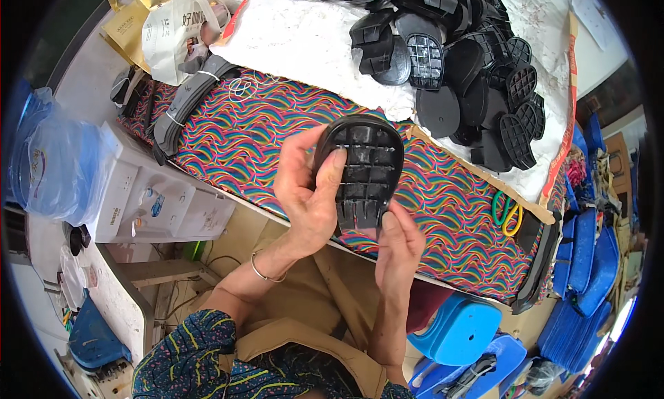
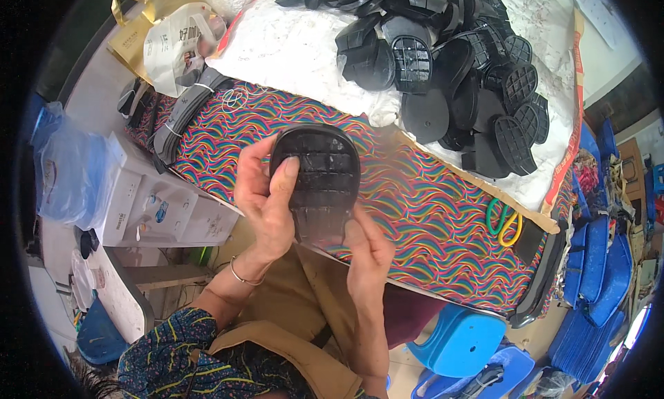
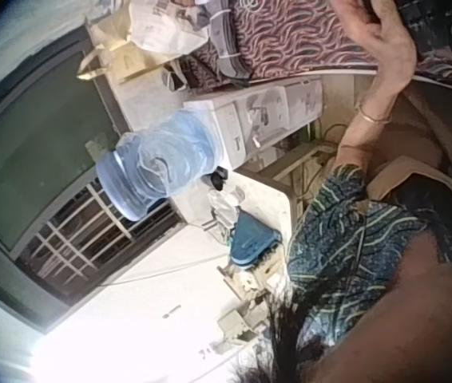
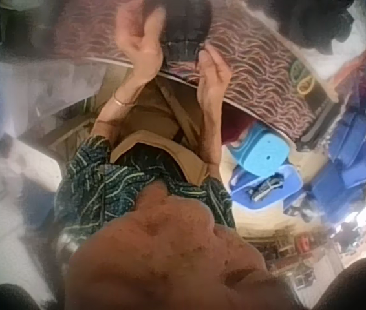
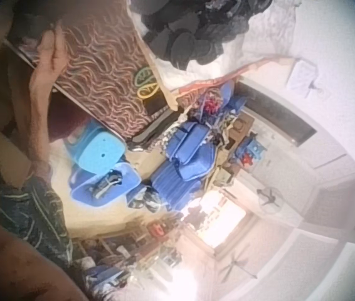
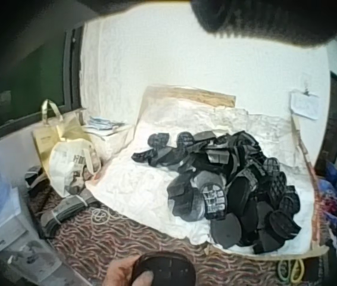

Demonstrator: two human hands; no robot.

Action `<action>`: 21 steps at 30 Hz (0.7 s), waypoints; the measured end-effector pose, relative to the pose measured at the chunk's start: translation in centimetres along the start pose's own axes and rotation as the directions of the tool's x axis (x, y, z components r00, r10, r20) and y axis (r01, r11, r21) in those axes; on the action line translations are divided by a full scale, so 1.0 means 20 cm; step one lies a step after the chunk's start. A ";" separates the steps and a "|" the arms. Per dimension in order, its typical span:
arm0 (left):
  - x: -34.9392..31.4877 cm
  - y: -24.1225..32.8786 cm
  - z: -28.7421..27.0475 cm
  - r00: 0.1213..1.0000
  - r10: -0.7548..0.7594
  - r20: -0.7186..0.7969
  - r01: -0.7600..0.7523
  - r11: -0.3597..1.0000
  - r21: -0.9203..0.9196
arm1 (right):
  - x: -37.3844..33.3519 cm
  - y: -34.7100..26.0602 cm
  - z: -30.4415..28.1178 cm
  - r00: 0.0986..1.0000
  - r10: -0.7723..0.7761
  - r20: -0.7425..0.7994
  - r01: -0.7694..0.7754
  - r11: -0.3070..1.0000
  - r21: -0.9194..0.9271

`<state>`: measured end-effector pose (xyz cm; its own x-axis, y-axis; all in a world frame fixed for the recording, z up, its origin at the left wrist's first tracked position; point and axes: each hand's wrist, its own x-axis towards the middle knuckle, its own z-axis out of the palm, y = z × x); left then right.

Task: The person carries a sack of black sandal soles to a workbench and begins assembling sandals by hand. They pick up individual soles and straps, align the strap over the sole, and press the components together to form a finished sandal. The person handles the parts one at a time, inspecting the alignment before setting the assembled unit aside.

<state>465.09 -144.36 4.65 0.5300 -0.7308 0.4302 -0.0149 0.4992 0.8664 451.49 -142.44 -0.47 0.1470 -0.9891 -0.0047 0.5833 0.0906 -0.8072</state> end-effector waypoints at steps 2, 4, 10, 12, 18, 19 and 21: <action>-0.01 -0.01 0.00 0.999 0.050 -0.003 -0.050 0.998 0.029 | -0.02 0.00 0.00 0.999 -0.023 0.022 0.023 1.000 -0.003; -0.02 -0.02 0.01 0.995 0.100 -0.015 -0.099 0.994 0.042 | -0.02 -0.01 0.06 0.996 -0.089 -0.028 0.084 0.983 -0.163; -0.03 -0.01 0.05 0.999 0.047 -0.021 -0.047 0.999 0.005 | 0.01 0.01 0.04 0.979 -0.200 -0.030 0.147 0.803 -0.578; -0.03 -0.01 0.03 0.999 -0.050 0.007 0.050 0.999 0.006 | 0.03 -0.03 0.03 0.986 -0.168 0.016 0.135 0.731 -0.669; -0.02 -0.04 0.03 0.951 -0.261 0.168 0.289 0.941 -0.174 | 0.13 -0.15 0.04 0.968 -0.248 -0.025 0.137 0.612 -0.779; -0.01 -0.04 0.02 0.920 -0.324 0.219 0.366 0.911 -0.189 | 0.14 -0.16 0.05 0.964 -0.261 -0.048 0.151 0.689 -0.709; 0.00 -0.05 0.01 0.806 -0.468 0.364 0.541 0.831 -0.129 | 0.18 -0.18 0.06 0.955 -0.279 -0.098 0.182 0.817 -0.547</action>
<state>464.93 -144.84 3.82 0.1255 -0.9915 0.0337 0.3835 0.0798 0.9201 450.87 -146.10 3.06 -0.1008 -0.9816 0.1624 0.0658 -0.1694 -0.9833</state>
